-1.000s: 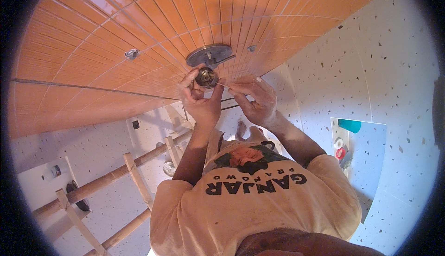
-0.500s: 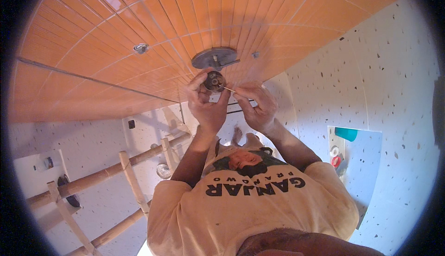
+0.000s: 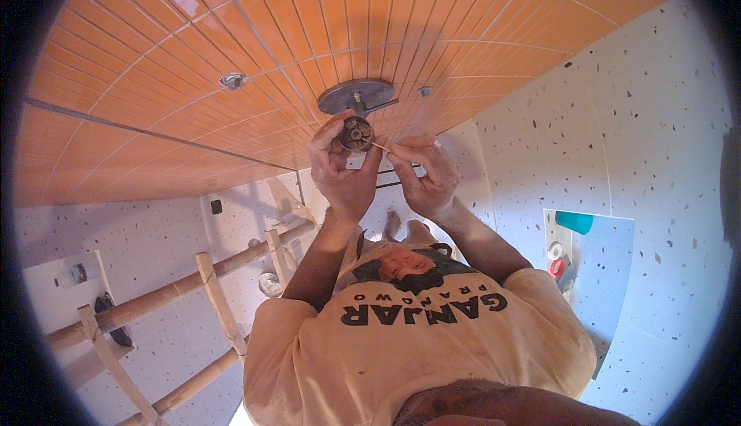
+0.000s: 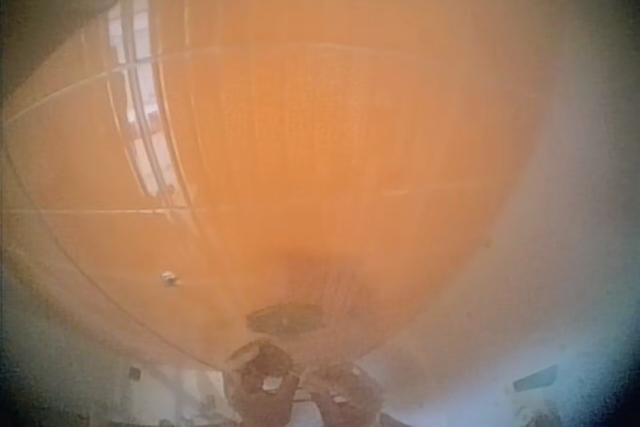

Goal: The person removes a shower head from the ceiling, uses a small tool to clean the internal components, and then reattaches it. The task involves disassembly, cleaning, and reassembly of the fixture.

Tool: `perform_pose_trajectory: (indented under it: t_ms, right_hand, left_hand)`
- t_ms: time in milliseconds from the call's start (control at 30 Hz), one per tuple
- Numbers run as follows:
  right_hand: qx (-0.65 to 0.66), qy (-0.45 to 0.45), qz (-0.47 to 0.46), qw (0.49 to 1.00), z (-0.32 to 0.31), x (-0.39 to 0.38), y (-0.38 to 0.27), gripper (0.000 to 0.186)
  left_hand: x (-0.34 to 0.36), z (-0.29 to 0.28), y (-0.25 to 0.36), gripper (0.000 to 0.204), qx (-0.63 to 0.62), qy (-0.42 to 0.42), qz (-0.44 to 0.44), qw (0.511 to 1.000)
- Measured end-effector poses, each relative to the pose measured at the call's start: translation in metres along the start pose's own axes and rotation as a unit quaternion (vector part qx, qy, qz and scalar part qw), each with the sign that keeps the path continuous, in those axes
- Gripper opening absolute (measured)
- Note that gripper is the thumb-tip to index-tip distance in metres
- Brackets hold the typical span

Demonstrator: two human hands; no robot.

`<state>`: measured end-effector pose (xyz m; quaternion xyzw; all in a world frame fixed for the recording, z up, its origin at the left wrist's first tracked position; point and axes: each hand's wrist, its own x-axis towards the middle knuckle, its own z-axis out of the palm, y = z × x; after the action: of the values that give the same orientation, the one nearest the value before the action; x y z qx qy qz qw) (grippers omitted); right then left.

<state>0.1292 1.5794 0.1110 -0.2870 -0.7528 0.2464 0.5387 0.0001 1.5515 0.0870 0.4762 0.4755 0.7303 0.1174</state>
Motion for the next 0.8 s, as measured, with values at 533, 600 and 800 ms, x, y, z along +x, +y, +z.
perform_pose_trajectory:
  t_ms: [533,600,800]
  right_hand:
    - [0.056,0.009,0.074,0.996,0.008,-0.003,-0.009,0.008]
    - [0.076,-0.004,0.102,0.992,0.008,-0.003,-0.012,0.007]
    - [0.100,-0.009,0.132,0.986,0.009,-0.003,-0.010,0.007]
  left_hand:
    - [0.000,-0.005,0.001,0.060,0.027,0.000,0.044,0.999]
    - [0.001,-0.007,0.002,0.060,0.054,-0.001,0.057,0.997]
    - [-0.001,-0.007,0.001,0.059,0.040,-0.003,0.052,0.998]
